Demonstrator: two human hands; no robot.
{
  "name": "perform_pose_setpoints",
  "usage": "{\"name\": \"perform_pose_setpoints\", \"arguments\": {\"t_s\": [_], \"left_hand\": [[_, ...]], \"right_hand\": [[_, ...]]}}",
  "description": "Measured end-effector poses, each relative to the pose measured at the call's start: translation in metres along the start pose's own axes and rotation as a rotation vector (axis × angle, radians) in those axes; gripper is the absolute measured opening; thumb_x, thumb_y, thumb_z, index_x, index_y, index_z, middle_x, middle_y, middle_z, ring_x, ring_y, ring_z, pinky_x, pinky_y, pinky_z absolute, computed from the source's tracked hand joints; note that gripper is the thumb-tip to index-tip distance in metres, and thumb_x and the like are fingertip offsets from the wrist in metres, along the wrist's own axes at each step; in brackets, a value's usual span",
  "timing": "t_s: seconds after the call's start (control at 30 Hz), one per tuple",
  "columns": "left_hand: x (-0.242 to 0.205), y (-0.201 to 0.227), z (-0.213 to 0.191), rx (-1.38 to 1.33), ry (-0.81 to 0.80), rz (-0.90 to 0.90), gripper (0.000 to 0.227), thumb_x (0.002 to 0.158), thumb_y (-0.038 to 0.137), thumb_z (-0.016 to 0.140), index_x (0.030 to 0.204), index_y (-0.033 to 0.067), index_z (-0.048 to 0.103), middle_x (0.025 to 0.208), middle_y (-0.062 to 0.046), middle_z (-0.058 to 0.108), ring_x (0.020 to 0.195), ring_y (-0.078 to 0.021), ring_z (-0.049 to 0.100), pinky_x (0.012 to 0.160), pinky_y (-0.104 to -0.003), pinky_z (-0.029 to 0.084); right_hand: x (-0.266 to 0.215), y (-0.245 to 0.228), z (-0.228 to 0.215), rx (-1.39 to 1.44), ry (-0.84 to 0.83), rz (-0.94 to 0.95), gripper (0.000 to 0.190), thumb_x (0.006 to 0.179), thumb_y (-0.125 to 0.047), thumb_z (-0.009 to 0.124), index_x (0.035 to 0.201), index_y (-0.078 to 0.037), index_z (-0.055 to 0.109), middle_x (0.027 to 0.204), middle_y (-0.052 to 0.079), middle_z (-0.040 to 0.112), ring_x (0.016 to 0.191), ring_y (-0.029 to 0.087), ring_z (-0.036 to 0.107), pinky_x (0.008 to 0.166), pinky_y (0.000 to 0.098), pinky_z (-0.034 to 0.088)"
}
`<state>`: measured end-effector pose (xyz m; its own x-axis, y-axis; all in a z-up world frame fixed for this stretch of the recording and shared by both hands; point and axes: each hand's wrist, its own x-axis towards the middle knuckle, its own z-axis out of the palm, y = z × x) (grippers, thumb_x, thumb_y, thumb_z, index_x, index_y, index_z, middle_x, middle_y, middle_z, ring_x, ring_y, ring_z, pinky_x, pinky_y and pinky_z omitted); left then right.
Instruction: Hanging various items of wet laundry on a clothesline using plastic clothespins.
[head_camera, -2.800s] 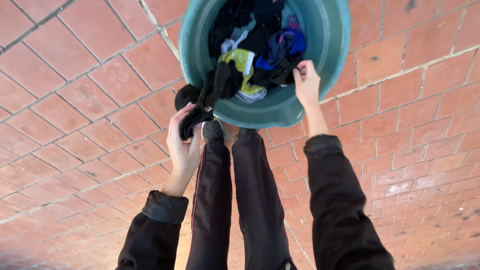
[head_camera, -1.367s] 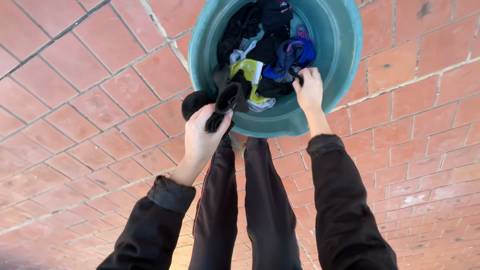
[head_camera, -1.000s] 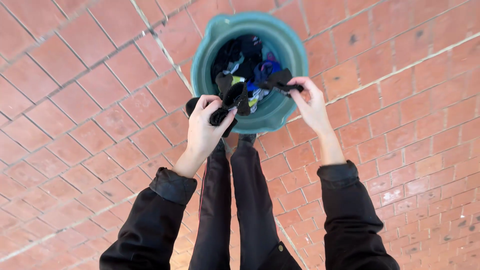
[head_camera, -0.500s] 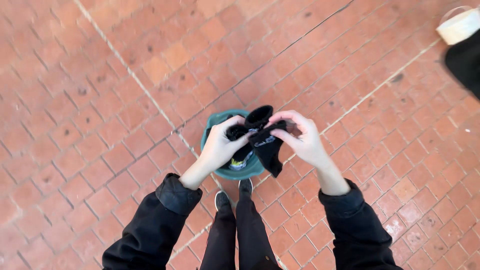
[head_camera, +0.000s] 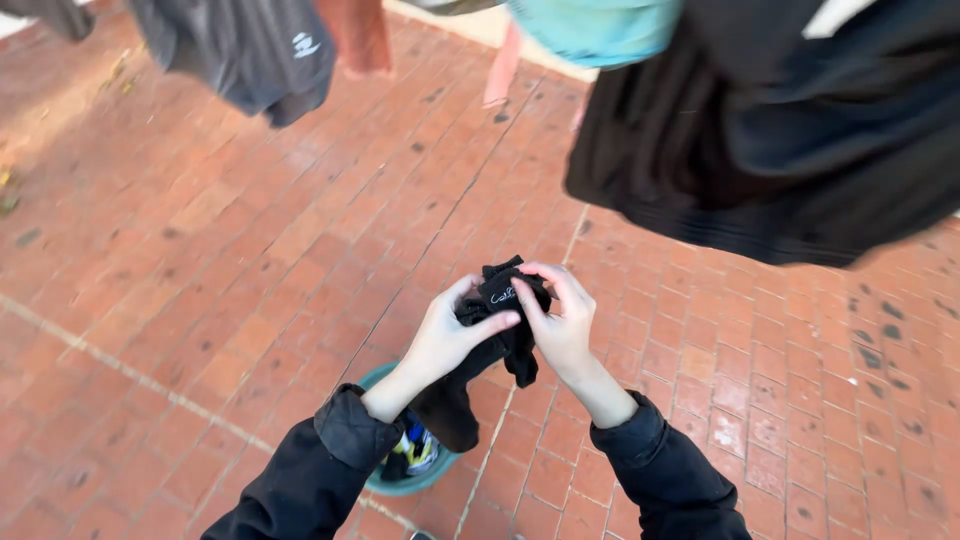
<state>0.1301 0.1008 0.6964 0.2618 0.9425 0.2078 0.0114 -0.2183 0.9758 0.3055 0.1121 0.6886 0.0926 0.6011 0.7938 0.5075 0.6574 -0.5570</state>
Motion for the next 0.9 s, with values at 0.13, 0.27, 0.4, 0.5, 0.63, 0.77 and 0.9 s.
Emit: {"name": "perform_pose_setpoints", "arguments": {"t_s": [0.13,0.27,0.4,0.5,0.63,0.77,0.9], "left_hand": [[0.018,0.032,0.051,0.053,-0.008,0.139,0.039,0.084,0.033,0.084,0.11,0.0092,0.069,0.099,-0.016,0.077,0.1,-0.0297,0.073,0.089,-0.045,0.054],[0.02,0.068,0.099,0.027,-0.053,0.272,0.034,0.084,0.031,0.083,0.111,0.0148,0.071,0.099,-0.01,0.079,0.102,-0.024,0.073,0.091,-0.04,0.054],[0.028,0.107,0.144,0.019,-0.056,0.415,0.034,0.083,0.027,0.085,0.112,0.014,0.072,0.097,-0.009,0.079,0.1,-0.0209,0.073,0.089,-0.038,0.055],[0.032,0.133,0.178,0.079,-0.079,0.431,0.03,0.082,0.029,0.084,0.109,0.0204,0.074,0.097,-0.005,0.079,0.101,-0.0228,0.074,0.09,-0.039,0.054],[0.049,0.175,0.223,0.09,-0.069,0.545,0.028,0.082,0.033,0.084,0.107,0.0235,0.075,0.096,-0.001,0.079,0.104,-0.0198,0.074,0.092,-0.036,0.054],[0.086,0.213,0.261,0.127,-0.052,0.659,0.031,0.082,0.035,0.085,0.107,0.0197,0.074,0.098,-0.006,0.079,0.106,-0.0284,0.073,0.093,-0.041,0.054],[0.118,0.248,0.287,0.052,0.019,0.834,0.024,0.084,0.032,0.083,0.103,0.0218,0.073,0.094,-0.002,0.078,0.1,-0.0236,0.074,0.089,-0.038,0.055]], "right_hand": [[0.022,-0.023,-0.071,-0.042,0.039,0.041,0.026,0.093,-0.011,0.079,0.118,-0.009,0.07,0.109,0.008,0.073,0.1,0.026,0.071,0.076,0.0335,0.06],[0.025,-0.015,-0.144,0.122,-0.129,0.287,0.05,0.096,-0.017,0.075,0.138,-0.001,0.054,0.122,0.016,0.064,0.111,0.025,0.062,0.097,0.0416,0.052],[0.042,-0.036,-0.225,0.15,-0.207,0.316,0.028,0.089,-0.013,0.082,0.115,-0.01,0.072,0.099,0.002,0.074,0.095,0.01,0.067,0.093,0.0324,0.055],[0.052,-0.048,-0.269,0.052,-0.116,0.207,0.023,0.088,-0.009,0.084,0.107,-0.011,0.07,0.092,0.001,0.073,0.088,0.008,0.065,0.084,0.0273,0.055],[0.077,-0.047,-0.318,0.0,-0.072,0.16,0.019,0.096,-0.013,0.077,0.113,-0.012,0.07,0.095,0.004,0.075,0.082,0.012,0.068,0.067,0.0261,0.057],[0.118,-0.029,-0.364,-0.016,-0.003,0.143,0.014,0.1,-0.014,0.07,0.114,-0.013,0.067,0.088,0.005,0.075,0.051,0.009,0.06,0.039,0.0184,0.047],[0.168,-0.024,-0.397,-0.142,0.128,-0.019,0.019,0.098,-0.014,0.075,0.115,-0.012,0.067,0.096,0.001,0.073,0.074,0.01,0.068,0.056,0.0207,0.054]]}}
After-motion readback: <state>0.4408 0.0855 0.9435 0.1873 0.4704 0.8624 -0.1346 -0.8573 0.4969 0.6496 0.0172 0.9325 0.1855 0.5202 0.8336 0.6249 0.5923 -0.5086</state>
